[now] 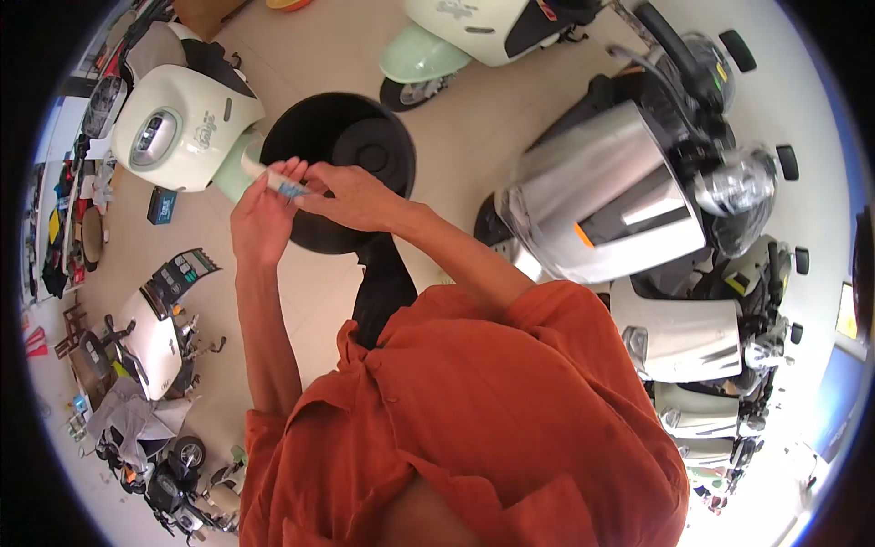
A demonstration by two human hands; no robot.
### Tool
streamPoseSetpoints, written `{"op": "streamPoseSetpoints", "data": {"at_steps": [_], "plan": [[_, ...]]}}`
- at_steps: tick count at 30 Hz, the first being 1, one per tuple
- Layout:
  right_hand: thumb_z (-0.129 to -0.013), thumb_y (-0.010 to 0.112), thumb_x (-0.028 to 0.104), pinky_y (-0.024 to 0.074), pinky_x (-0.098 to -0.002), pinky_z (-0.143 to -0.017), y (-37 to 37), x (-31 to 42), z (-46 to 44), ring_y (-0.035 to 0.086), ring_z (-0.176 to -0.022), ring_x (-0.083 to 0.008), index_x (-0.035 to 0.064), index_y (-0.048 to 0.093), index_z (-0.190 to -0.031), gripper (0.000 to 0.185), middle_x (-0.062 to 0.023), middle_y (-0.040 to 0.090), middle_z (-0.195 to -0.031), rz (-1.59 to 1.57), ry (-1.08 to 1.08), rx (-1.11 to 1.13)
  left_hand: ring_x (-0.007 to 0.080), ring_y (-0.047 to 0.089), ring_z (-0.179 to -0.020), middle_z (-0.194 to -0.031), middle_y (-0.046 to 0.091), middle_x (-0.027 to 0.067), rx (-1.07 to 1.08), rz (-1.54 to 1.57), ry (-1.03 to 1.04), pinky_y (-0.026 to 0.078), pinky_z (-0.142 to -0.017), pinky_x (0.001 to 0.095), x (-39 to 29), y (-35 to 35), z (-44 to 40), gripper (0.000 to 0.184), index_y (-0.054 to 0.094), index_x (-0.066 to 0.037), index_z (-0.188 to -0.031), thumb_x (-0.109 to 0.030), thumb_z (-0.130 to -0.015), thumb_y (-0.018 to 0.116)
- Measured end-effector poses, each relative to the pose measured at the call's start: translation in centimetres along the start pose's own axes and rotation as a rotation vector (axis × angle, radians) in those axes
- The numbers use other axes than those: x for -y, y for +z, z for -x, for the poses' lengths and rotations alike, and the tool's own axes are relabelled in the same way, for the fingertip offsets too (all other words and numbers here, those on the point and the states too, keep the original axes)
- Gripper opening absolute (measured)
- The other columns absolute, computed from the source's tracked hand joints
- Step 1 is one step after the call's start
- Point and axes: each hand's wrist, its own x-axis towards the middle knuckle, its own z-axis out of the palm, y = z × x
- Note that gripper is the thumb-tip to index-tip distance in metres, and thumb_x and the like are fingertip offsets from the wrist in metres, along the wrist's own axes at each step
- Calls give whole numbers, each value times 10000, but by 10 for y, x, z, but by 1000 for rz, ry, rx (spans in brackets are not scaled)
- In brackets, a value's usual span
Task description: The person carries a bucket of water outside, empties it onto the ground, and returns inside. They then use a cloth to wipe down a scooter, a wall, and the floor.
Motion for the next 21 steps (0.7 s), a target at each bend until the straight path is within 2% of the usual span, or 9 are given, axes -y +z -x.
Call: {"op": "streamPoseSetpoints", "data": {"at_steps": [3, 5, 7, 10, 12, 14, 18, 19, 21], "plan": [[-772, 546, 345, 444, -385, -704, -8, 16, -84, 571, -802, -345, 0, 548, -931, 380, -193, 593, -844, 55, 41, -161, 268, 401, -1154, -1205, 451, 185, 124, -45, 5, 303, -973, 376, -56, 4, -69, 347, 430, 51, -1128, -183, -876, 390], [-814, 548, 233, 393, -287, -533, -25, 30, -133, 482, -559, -156, -18, 550, -826, 251, -93, 526, -642, -118, -37, -195, 246, 419, -1130, -1190, 467, 170, 157, -65, 13, 305, -958, 361, -92, 13, -115, 314, 456, 26, -1104, -172, -866, 401], [-818, 546, 214, 374, -273, -515, -39, 49, -182, 444, -551, -129, -20, 557, -803, 235, -70, 495, -616, -74, -24, -307, 192, 449, -1077, -1174, 498, 118, 227, -115, 19, 306, -924, 325, -125, 20, -160, 295, 494, -28, -1094, -174, -846, 429], [-832, 551, 213, 331, -216, -461, -60, 48, -253, 388, -514, -58, -11, 578, -773, 233, 16, 462, -580, -159, -100, -532, 212, 416, -1129, -1249, 438, 128, 331, -256, -5, 286, -946, 331, -175, 42, -223, 403, 423, -4, -1193, -214, -849, 418], [-814, 550, 198, 384, -267, -479, -85, 49, -294, 471, -506, -120, -33, 577, -790, 234, -65, 516, -579, -311, 43, -579, 188, 410, -1137, -1265, 434, 97, 347, -395, 1, 274, -937, 309, -203, 55, -261, 446, 424, -18, -1212, -251, -834, 461], [-824, 546, 206, 344, -212, -433, -110, 39, -333, 416, -491, -55, -25, 584, -761, 242, 0, 475, -573, -515, 96, -643, 165, 395, -1152, -1267, 436, 79, 264, -740, 21, 271, -930, 302, -225, 65, -293, 454, 450, -29, -1200, -277, -822, 492], [-834, 545, 202, 320, -194, -420, -138, 16, -416, 365, -465, -41, -10, 570, -753, 228, 27, 422, -549, -711, 130, -693, 170, 468, -1086, -1182, 515, 84, 251, -763, -42, 323, -869, 268, -268, 52, -368, 378, 479, -25, -1173, -233, -859, 459], [-839, 548, 199, 308, -193, -424, -143, 10, -435, 337, -455, -38, -7, 565, -761, 221, 38, 391, -535, -795, 118, -699, 177, 526, -992, -1088, 569, 91, 232, -732, -36, 358, -818, 253, -276, 48, -385, 275, 541, -20, -1037, -216, -880, 430], [-839, 549, 192, 307, -193, -423, -154, -7, -478, 335, -452, -38, -7, 562, -763, 214, 36, 392, -534, -837, 116, -685, 167, 539, -953, -1022, 589, 84, 191, -762, -66, 368, -814, 261, -297, 23, -422, 218, 547, -37, -931, -216, -881, 433]]}}
